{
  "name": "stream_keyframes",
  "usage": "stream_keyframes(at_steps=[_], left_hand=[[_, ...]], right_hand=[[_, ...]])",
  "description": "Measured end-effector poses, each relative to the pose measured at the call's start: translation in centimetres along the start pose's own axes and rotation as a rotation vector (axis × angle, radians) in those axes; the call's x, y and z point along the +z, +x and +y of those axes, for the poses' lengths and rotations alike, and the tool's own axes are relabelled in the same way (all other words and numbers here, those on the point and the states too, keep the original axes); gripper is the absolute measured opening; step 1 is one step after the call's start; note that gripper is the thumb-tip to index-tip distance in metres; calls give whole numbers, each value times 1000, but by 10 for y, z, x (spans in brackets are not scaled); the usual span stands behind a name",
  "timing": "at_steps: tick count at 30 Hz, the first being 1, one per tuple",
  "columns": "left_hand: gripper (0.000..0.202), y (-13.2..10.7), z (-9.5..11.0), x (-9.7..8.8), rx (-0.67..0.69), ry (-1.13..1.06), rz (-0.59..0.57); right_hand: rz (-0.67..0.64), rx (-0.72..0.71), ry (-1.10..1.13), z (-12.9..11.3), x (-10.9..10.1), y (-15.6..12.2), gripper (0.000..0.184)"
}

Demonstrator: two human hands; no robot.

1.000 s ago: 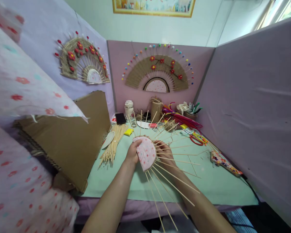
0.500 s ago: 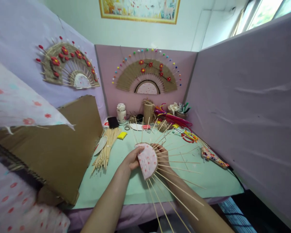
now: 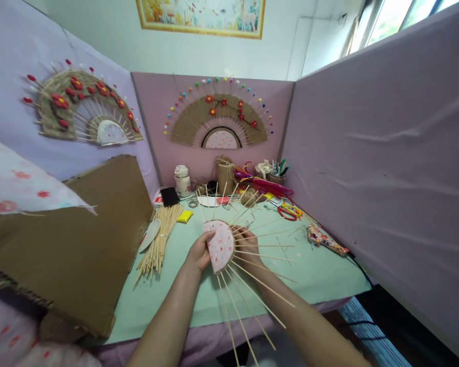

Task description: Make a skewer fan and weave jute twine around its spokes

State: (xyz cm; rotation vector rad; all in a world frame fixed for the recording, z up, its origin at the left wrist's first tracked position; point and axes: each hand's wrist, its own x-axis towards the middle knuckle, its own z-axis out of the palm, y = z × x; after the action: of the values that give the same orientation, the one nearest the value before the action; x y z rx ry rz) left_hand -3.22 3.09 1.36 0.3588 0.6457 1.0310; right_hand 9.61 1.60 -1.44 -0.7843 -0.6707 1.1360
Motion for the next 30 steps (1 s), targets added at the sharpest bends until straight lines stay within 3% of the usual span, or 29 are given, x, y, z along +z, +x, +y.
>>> stream_keyframes(at_steps=[9,16,23,26,30], left_hand=[[41,3,3,-2,-5,-36,44],[30,-3,2,1,-34,0,21],[26,-8,7,1,42,-52,25],[30,-9,9,-1,74,-69,-31],[40,-12,8,-2,73,-38,-197]], right_hand=[[-102,-38,-87,1,2,-2,26],[-97,-29,-98,0,2,-3,25],[-118,-83,-181,1,0,-5,22],[-150,-119,-228,1,-3,-4,20],[-125,-105,-218,3,-4,-3,18]])
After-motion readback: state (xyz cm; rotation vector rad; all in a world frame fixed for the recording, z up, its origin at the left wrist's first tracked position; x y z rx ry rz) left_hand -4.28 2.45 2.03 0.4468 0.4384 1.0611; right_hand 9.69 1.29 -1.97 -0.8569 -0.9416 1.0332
